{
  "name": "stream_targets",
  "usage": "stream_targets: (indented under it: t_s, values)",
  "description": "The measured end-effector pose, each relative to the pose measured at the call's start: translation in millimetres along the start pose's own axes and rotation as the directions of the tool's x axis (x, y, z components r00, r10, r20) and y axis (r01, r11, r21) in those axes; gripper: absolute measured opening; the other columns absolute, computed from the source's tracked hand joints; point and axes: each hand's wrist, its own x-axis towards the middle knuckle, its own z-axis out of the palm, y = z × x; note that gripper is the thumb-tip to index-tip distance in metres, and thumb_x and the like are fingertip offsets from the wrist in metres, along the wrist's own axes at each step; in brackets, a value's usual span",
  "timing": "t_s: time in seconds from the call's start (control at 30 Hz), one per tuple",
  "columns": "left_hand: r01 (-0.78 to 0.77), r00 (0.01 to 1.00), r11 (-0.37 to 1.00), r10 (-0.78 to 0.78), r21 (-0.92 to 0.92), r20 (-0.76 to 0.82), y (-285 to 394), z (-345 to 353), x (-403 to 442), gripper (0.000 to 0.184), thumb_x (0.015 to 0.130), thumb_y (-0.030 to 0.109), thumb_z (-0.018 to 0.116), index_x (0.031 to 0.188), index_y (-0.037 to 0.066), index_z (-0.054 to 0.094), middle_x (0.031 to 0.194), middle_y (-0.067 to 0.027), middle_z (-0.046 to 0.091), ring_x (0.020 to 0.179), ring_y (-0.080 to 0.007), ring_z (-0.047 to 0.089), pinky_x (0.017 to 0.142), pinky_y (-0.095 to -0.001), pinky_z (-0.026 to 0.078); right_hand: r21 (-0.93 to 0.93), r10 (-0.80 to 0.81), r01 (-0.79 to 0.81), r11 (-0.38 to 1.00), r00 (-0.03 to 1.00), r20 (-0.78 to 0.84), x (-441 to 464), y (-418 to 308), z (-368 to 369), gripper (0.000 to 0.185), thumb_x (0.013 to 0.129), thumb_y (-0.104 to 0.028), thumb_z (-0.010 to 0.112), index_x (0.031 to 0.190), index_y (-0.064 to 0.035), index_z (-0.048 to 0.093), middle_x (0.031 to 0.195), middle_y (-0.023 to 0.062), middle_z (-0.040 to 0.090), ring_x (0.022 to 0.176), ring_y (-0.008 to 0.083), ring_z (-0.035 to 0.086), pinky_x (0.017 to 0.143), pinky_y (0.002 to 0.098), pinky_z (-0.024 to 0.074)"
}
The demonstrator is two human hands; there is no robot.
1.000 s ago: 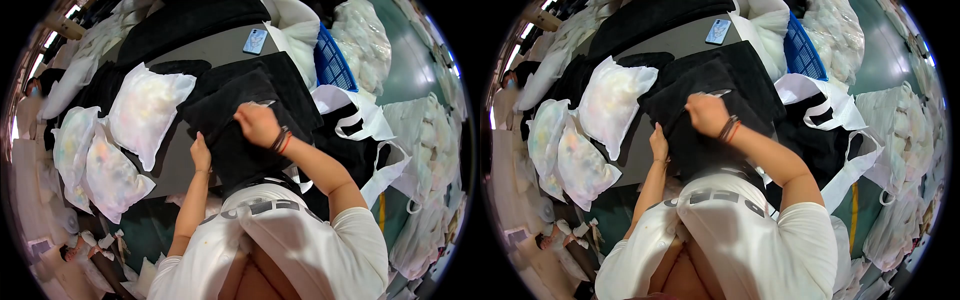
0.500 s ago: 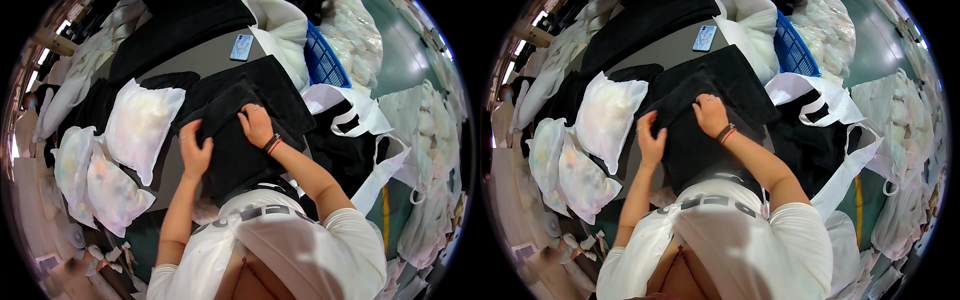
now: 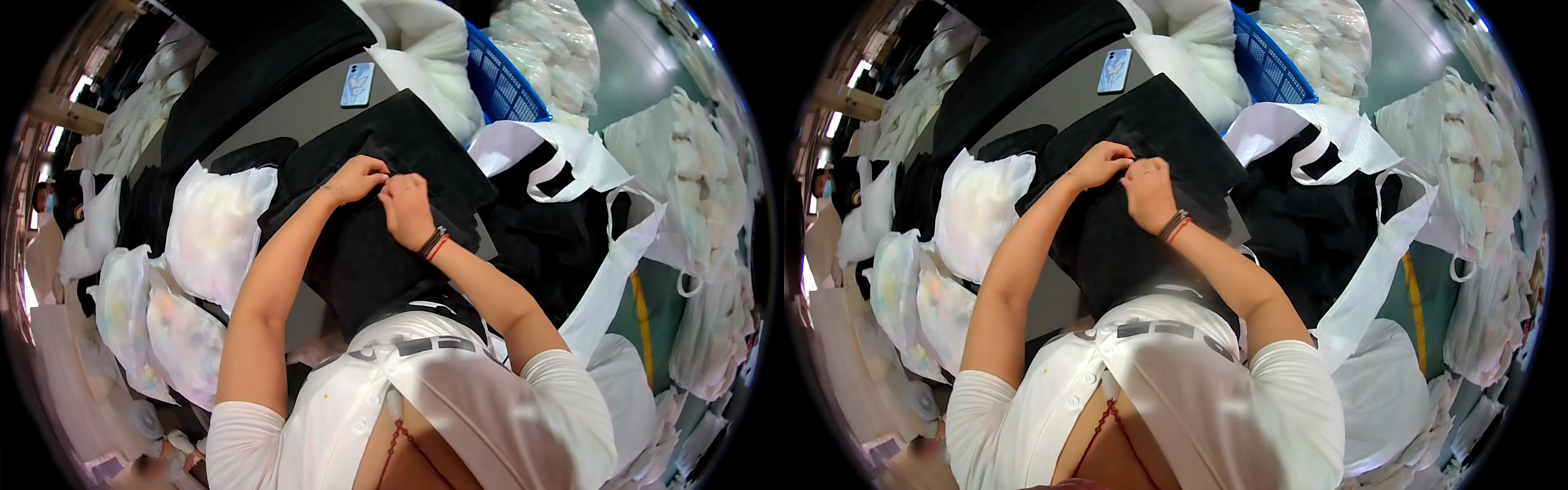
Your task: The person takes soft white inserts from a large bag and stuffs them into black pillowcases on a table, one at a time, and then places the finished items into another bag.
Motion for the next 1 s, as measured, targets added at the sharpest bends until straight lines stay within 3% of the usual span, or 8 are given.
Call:
stream_targets:
  t_s: [0.07, 0.17, 0.3, 0.4, 0.57, 0.8, 0.87, 1.0]
  values:
    - [0.131, 0.991, 0.956, -0.133, -0.262, 0.009, -10, 3, -2, 0.018, 0.093, 0.013, 0.064, 0.091, -0.003, 0.070, 0.075, -0.0037, 0.065, 0.072, -0.0078, 0.055, 0.069, -0.0265, 0.046, 0.035, 0.186, -0.184, 0.982, 0.981, -0.052, 0, 25, -5, 0.008, 0.087, -0.008, 0.067, 0.088, -0.0050, 0.059, 0.092, 0.0112, 0.062, 0.096, 0.0332, 0.058, 0.095, 0.0441, 0.0392]
    - [0.140, 0.987, 0.945, -0.158, -0.295, -0.037, -3, 8, -10, 0.017, 0.090, 0.013, 0.066, 0.090, -0.003, 0.070, 0.071, -0.0059, 0.063, 0.068, -0.0095, 0.054, 0.066, -0.0278, 0.046, 0.291, 0.455, -0.538, 0.791, 0.835, 0.309, 5, 49, -6, 0.012, 0.086, -0.012, 0.070, 0.087, -0.0049, 0.060, 0.086, 0.0120, 0.062, 0.092, 0.0315, 0.059, 0.085, 0.0427, 0.0451]
    - [0.109, 0.990, 0.987, -0.118, -0.120, -0.070, 4, 6, -12, 0.013, 0.090, 0.009, 0.066, 0.090, -0.004, 0.069, 0.073, -0.0005, 0.064, 0.069, -0.0051, 0.054, 0.065, -0.0248, 0.046, 0.273, 0.412, -0.513, 0.814, 0.840, 0.352, 8, 44, -6, 0.015, 0.083, -0.013, 0.074, 0.091, -0.0048, 0.064, 0.089, 0.0111, 0.063, 0.092, 0.0318, 0.059, 0.080, 0.0414, 0.0478]
    - [0.130, 0.985, 0.977, -0.146, -0.167, -0.087, -2, 8, -9, 0.013, 0.089, 0.010, 0.069, 0.089, -0.003, 0.070, 0.073, -0.0005, 0.065, 0.068, -0.0052, 0.054, 0.064, -0.0247, 0.045, -0.036, 0.152, -0.156, 0.987, 0.984, -0.099, 6, 28, -4, 0.012, 0.079, -0.010, 0.076, 0.087, -0.0045, 0.068, 0.093, 0.0071, 0.063, 0.090, 0.0297, 0.059, 0.078, 0.0403, 0.0490]
    - [0.127, 0.978, 0.966, -0.160, -0.226, -0.134, -10, 10, -8, 0.016, 0.087, 0.014, 0.072, 0.086, -0.002, 0.070, 0.068, -0.0023, 0.063, 0.064, -0.0077, 0.053, 0.060, -0.0272, 0.043, -0.067, 0.093, -0.093, 0.993, 0.996, -0.002, -5, 25, 1, 0.008, 0.080, -0.007, 0.072, 0.086, -0.0029, 0.070, 0.092, 0.0065, 0.065, 0.091, 0.0281, 0.060, 0.079, 0.0389, 0.0501]
    - [0.095, 0.978, 0.916, -0.159, -0.390, -0.136, -17, 10, -14, 0.010, 0.090, 0.008, 0.070, 0.091, -0.002, 0.070, 0.081, 0.0007, 0.067, 0.075, -0.0051, 0.058, 0.070, -0.0225, 0.047, 0.117, 0.331, -0.354, 0.928, 0.926, 0.180, -8, 4, 1, 0.019, 0.084, -0.010, 0.067, 0.101, -0.0026, 0.071, 0.086, 0.0123, 0.069, 0.091, 0.0306, 0.061, 0.080, 0.0398, 0.0497]
    - [0.085, 0.978, 0.900, -0.158, -0.427, -0.139, -13, 10, -16, 0.010, 0.090, 0.007, 0.070, 0.092, -0.002, 0.069, 0.081, 0.0003, 0.067, 0.076, -0.0055, 0.058, 0.071, -0.0226, 0.047, 0.021, 0.229, -0.237, 0.971, 0.955, 0.187, -6, 10, -7, 0.018, 0.084, -0.012, 0.067, 0.099, -0.0032, 0.071, 0.085, 0.0119, 0.069, 0.090, 0.0304, 0.061, 0.080, 0.0399, 0.0487]
    - [-0.090, 0.977, 0.976, 0.125, 0.198, -0.173, 35, 16, -45, 0.020, 0.084, -0.001, 0.064, 0.103, 0.000, 0.070, 0.092, -0.0083, 0.065, 0.084, -0.0224, 0.062, 0.078, -0.0322, 0.050, -0.139, 0.071, -0.034, 0.990, 0.959, 0.274, -4, 23, -30, 0.017, 0.084, -0.018, 0.068, 0.094, -0.0051, 0.071, 0.085, 0.0091, 0.069, 0.088, 0.0290, 0.059, 0.080, 0.0388, 0.0463]
